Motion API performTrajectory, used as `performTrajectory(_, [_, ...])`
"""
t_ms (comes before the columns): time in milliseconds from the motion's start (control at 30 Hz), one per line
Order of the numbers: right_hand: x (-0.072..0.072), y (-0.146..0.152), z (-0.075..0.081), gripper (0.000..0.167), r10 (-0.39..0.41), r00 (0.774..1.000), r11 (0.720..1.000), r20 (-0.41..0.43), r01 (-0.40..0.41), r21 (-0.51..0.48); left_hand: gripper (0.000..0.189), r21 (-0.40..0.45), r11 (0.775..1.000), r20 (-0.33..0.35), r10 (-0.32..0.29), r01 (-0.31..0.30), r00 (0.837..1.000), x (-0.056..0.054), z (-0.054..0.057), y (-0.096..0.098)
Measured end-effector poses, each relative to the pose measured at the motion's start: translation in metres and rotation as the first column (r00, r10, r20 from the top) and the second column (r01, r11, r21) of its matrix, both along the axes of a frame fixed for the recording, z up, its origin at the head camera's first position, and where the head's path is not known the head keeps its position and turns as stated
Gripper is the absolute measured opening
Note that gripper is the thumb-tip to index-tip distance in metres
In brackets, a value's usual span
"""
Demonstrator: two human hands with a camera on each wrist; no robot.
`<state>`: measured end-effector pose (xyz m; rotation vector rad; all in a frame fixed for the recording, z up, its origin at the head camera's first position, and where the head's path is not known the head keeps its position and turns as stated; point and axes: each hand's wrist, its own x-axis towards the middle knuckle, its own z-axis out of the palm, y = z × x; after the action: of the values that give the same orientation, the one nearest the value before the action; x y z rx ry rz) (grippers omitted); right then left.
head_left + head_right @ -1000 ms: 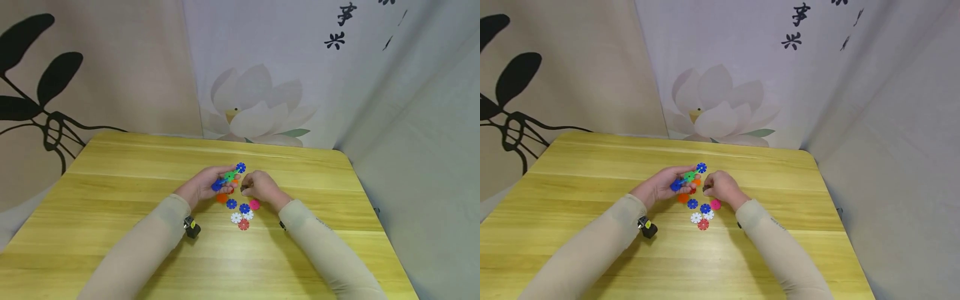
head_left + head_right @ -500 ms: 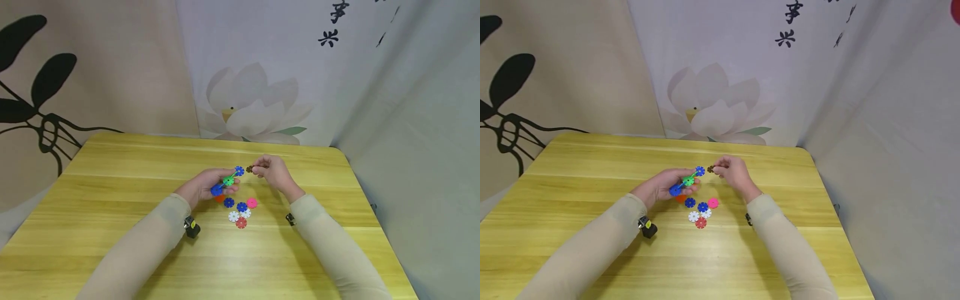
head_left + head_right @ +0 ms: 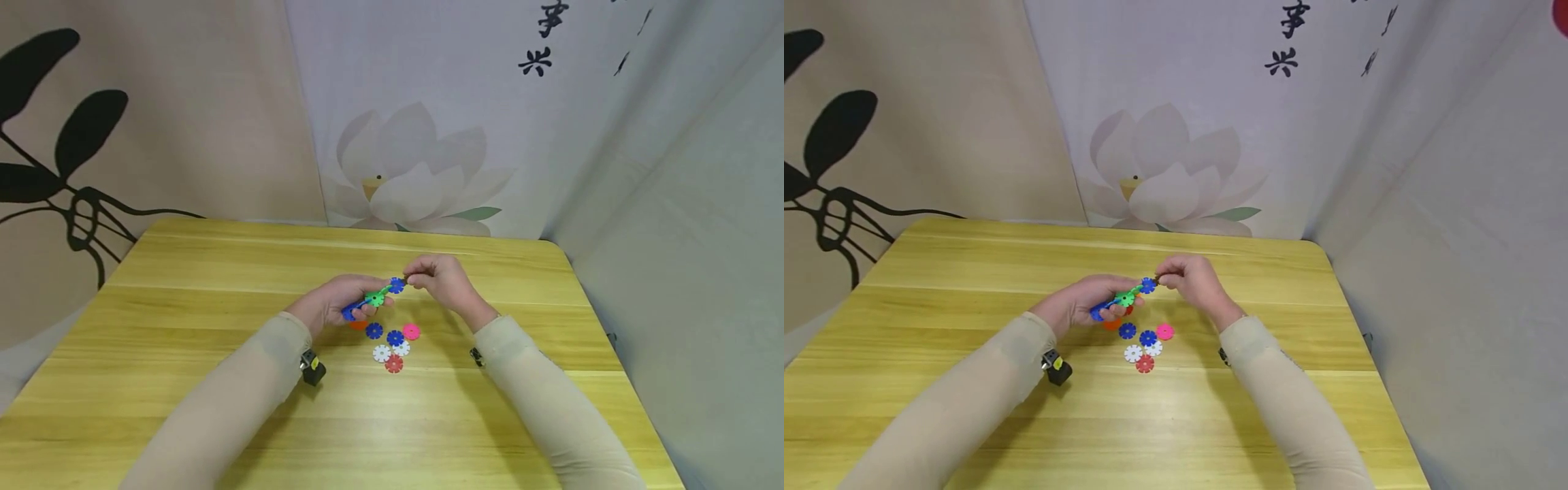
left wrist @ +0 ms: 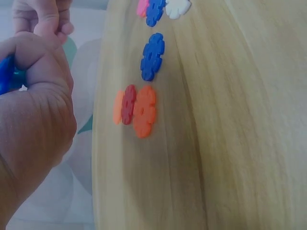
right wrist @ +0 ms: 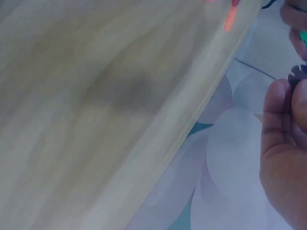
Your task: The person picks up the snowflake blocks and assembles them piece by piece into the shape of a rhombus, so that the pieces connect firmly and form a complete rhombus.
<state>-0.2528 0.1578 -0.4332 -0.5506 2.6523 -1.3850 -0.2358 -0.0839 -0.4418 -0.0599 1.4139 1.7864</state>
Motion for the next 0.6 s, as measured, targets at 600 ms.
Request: performTrajectory(600, [0.011, -0.008, -0.012, 0.008, -0.022, 0.986, 0.999, -0.166, 0.029, 0.037, 0.04, -0.069, 0.996, -0.042, 0.054, -0.057, 0.998, -0.001, -0.006, 0.005])
